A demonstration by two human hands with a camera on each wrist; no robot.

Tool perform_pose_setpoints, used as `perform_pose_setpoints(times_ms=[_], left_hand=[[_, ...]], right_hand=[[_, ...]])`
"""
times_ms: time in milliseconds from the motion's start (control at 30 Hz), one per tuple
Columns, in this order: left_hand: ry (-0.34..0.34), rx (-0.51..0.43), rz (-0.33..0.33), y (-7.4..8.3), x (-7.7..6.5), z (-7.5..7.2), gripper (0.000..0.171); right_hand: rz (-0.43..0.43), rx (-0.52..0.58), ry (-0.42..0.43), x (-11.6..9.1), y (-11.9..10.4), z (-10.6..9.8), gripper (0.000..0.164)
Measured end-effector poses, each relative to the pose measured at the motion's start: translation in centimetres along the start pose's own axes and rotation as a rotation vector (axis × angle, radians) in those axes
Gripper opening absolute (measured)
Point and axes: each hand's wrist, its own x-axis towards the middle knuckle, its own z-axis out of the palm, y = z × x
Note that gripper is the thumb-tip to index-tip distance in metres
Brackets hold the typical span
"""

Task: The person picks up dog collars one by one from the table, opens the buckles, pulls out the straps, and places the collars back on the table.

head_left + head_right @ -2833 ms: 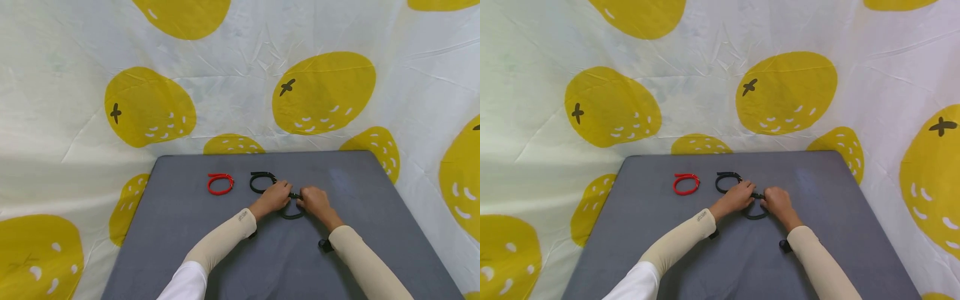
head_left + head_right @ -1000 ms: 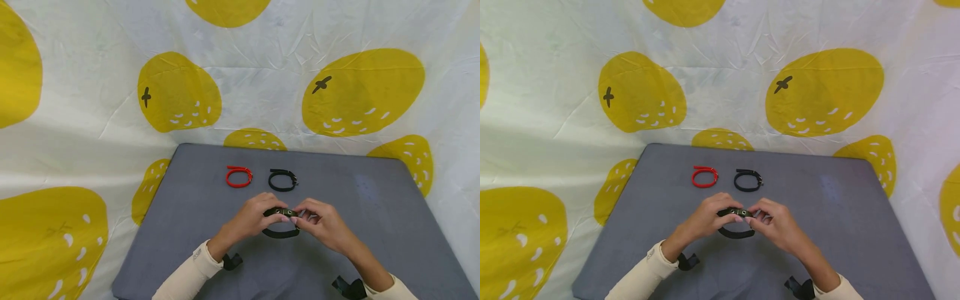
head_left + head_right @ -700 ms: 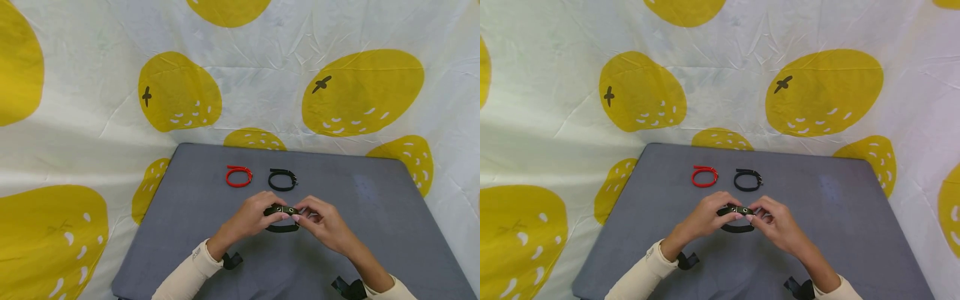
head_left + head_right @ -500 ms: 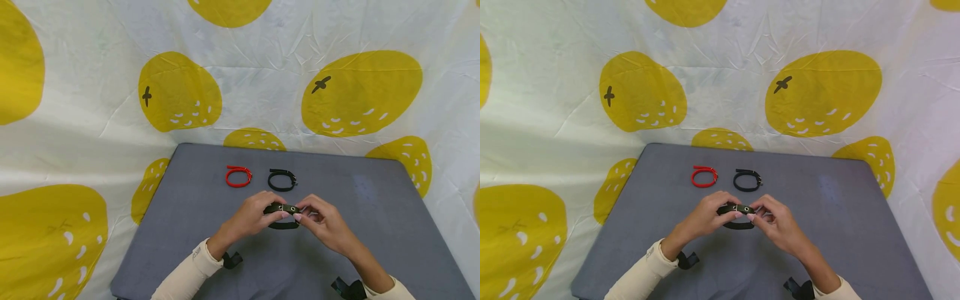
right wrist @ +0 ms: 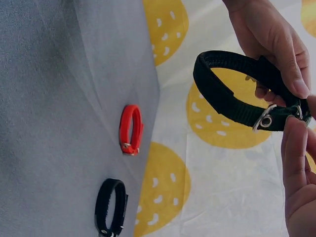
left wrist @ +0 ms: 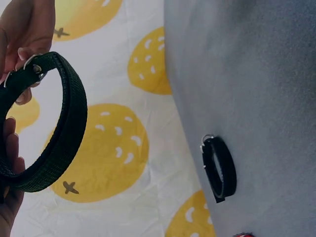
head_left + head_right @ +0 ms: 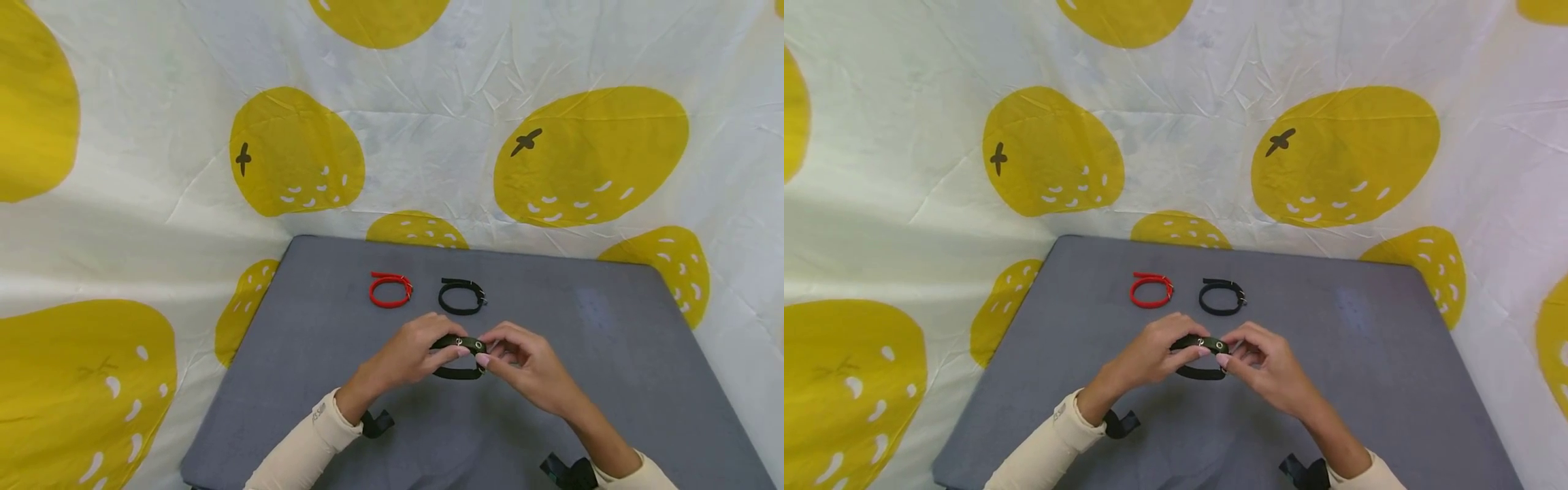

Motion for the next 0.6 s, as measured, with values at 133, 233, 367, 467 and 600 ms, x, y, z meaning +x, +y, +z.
perform_pose_setpoints(times_ms=[133,233,367,467,600], left_hand=[[-0.017,0.009,-0.001,0.03,-0.07,-0.01,0.024],[-0.021,0.009,-0.007,0.0,-0.13,0.08,0.025],[-0.015,-0.012,-0.022,0.05,-0.08,0.19,0.026],[-0.01,-0.027,-0.027,0.02,0.01,0.22,0.026],[-0.007,-0.034,-0.02,-0.09,0.14,0.21,0.026]], right_hand=[[-0.002,-0.049,-0.001,0.11,-0.07,-0.14,0.018],[-0.011,-0.072,0.001,0.15,-0.12,-0.12,0.017],[-0.025,-0.063,0.003,0.09,-0.06,0.0,0.018],[-0.038,-0.036,0.009,0.03,0.06,0.09,0.019],[-0.083,-0.006,0.021,-0.03,0.26,0.2,0.021]])
